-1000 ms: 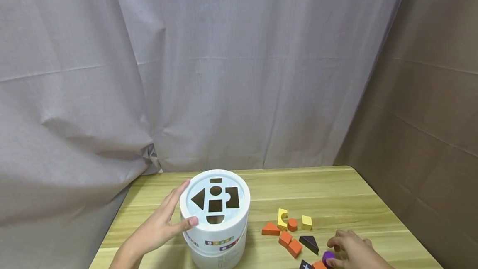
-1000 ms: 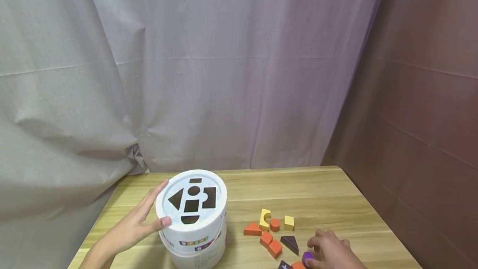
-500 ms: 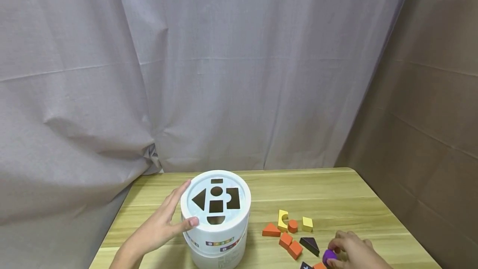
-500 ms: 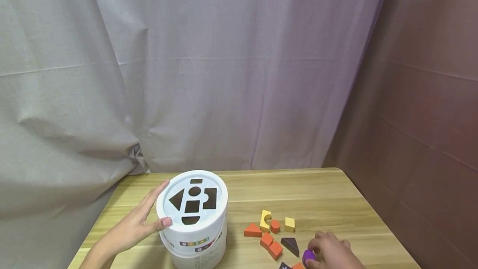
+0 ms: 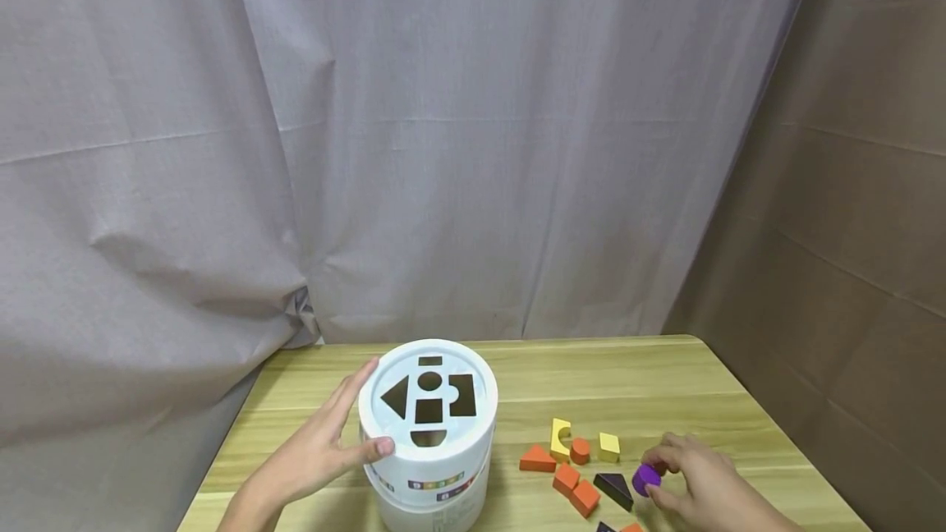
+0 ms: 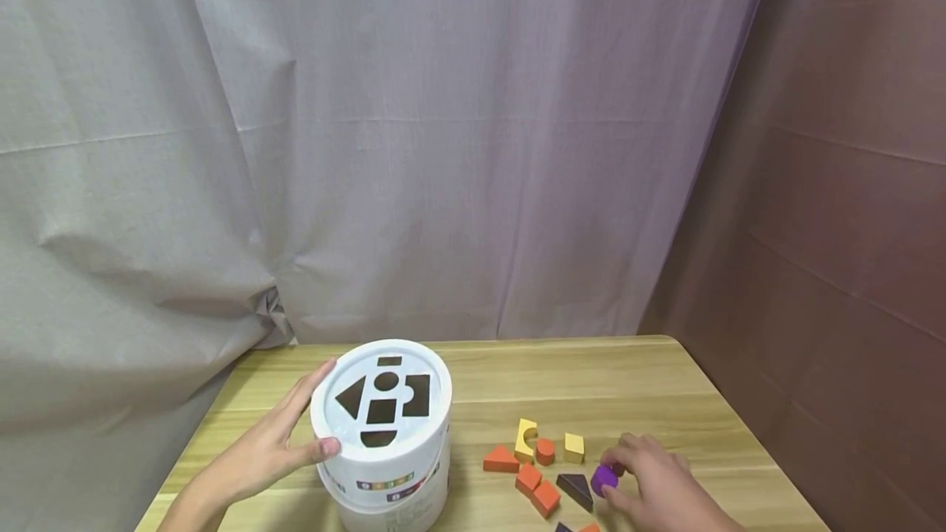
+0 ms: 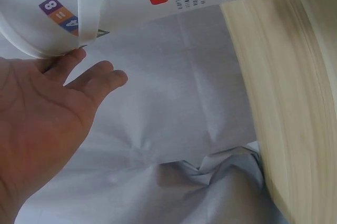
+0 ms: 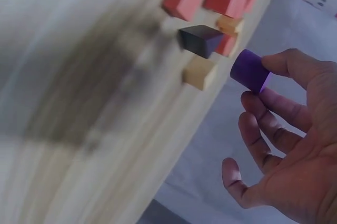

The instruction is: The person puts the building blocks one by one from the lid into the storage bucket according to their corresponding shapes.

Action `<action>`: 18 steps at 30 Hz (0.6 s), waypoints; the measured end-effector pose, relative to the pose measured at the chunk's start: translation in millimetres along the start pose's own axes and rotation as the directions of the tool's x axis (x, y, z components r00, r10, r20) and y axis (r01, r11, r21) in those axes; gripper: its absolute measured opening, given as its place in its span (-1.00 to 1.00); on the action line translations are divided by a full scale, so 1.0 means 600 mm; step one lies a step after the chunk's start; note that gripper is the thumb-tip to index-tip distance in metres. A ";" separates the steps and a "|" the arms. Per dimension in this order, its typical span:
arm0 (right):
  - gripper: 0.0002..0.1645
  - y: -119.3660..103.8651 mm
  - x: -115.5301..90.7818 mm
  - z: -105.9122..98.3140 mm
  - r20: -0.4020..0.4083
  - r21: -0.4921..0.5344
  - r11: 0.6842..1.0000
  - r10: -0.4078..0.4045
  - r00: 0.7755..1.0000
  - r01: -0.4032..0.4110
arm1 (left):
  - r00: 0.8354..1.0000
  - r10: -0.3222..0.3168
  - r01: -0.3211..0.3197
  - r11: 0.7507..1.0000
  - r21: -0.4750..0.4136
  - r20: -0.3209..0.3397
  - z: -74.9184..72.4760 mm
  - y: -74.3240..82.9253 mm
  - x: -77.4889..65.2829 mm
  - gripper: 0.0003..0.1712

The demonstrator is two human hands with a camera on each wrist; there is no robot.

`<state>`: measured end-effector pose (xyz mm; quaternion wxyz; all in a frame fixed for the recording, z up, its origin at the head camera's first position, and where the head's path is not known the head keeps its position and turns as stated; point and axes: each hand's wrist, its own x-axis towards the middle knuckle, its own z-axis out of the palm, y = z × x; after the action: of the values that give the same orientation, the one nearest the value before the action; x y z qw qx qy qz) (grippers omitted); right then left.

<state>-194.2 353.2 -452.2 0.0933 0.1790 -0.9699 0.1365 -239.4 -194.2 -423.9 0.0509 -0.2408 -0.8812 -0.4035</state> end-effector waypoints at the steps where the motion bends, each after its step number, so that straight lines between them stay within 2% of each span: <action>1: -0.68 -0.003 0.001 0.000 -0.042 -0.011 0.999 -0.039 0.998 0.039 | 1.000 0.003 -0.003 1.000 0.001 0.000 0.000 0.000 0.000 0.32; 3: -0.63 -0.007 0.007 -0.002 -0.119 -0.032 0.994 -0.112 0.987 0.109 | 1.000 0.015 -0.015 1.000 0.003 0.000 -0.001 0.001 0.002 0.38; 6: -0.59 -0.016 0.021 -0.007 -0.183 -0.054 0.981 -0.193 0.964 0.186 | 1.000 0.024 -0.024 1.000 0.005 0.003 0.000 0.000 0.002 0.42; 15: -0.51 -0.059 0.069 -0.041 -0.316 -0.078 0.954 -0.298 0.901 0.289 | 1.000 0.028 -0.028 1.000 -0.004 0.003 0.001 -0.001 0.003 0.42; 18: -0.51 -0.077 0.084 -0.054 -0.316 -0.080 0.951 -0.309 0.897 0.299 | 1.000 0.026 -0.026 1.000 -0.002 0.005 0.001 -0.001 0.002 0.42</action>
<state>-219.2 305.0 -399.0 0.2743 0.3019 -0.9032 0.1337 -240.6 -193.8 -424.5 0.0535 -0.2536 -0.8777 -0.4032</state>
